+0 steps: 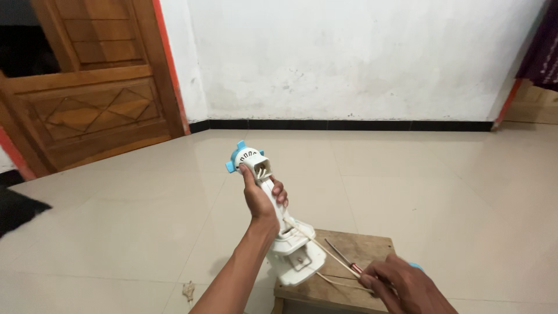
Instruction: The person uses a screwdriver to tighten screws on the motor housing of a small electric fan. They then wipe the fan's neck and motor housing with a cloth. Finally, they attach a blue plastic cap to the top of the fan's motor housing.
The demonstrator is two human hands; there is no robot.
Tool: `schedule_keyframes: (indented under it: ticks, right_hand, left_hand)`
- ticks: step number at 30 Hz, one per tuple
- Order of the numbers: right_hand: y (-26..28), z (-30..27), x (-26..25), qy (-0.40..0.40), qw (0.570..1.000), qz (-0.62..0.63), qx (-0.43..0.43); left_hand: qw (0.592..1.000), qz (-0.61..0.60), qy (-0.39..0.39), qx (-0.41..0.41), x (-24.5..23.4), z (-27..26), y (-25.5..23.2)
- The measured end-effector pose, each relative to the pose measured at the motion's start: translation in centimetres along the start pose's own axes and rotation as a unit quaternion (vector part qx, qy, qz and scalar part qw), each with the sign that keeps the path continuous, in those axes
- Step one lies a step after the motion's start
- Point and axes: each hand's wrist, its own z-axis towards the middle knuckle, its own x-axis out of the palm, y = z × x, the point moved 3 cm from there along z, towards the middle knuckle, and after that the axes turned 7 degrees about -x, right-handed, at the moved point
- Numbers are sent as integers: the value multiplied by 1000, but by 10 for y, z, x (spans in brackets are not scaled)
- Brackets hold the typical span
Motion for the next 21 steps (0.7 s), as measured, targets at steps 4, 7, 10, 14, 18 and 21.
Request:
schedule_keyframes:
  ticks: [4, 7, 10, 14, 18, 21]
  right_hand:
    - [31, -9, -54, -290, 905, -23, -311]
    - [67, 3, -75, -322, 914, 42, -243]
    - [109, 15, -79, -343, 882, 64, -316]
    - [132, 23, -76, -358, 869, 17, -340]
    - [126, 32, -71, -366, 859, -59, -354]
    - [114, 35, -67, -359, 867, -86, -334]
  left_hand:
    - [996, 80, 31, 10, 5, -16, 13]
    - [994, 98, 43, -1, 15, -33, 26]
    - [994, 99, 39, -21, 29, -54, 36]
    - [993, 109, 0, -55, 42, -79, 37]
    - [982, 182, 35, -19, 41, -83, 39]
    - [979, 202, 29, -17, 32, -78, 46]
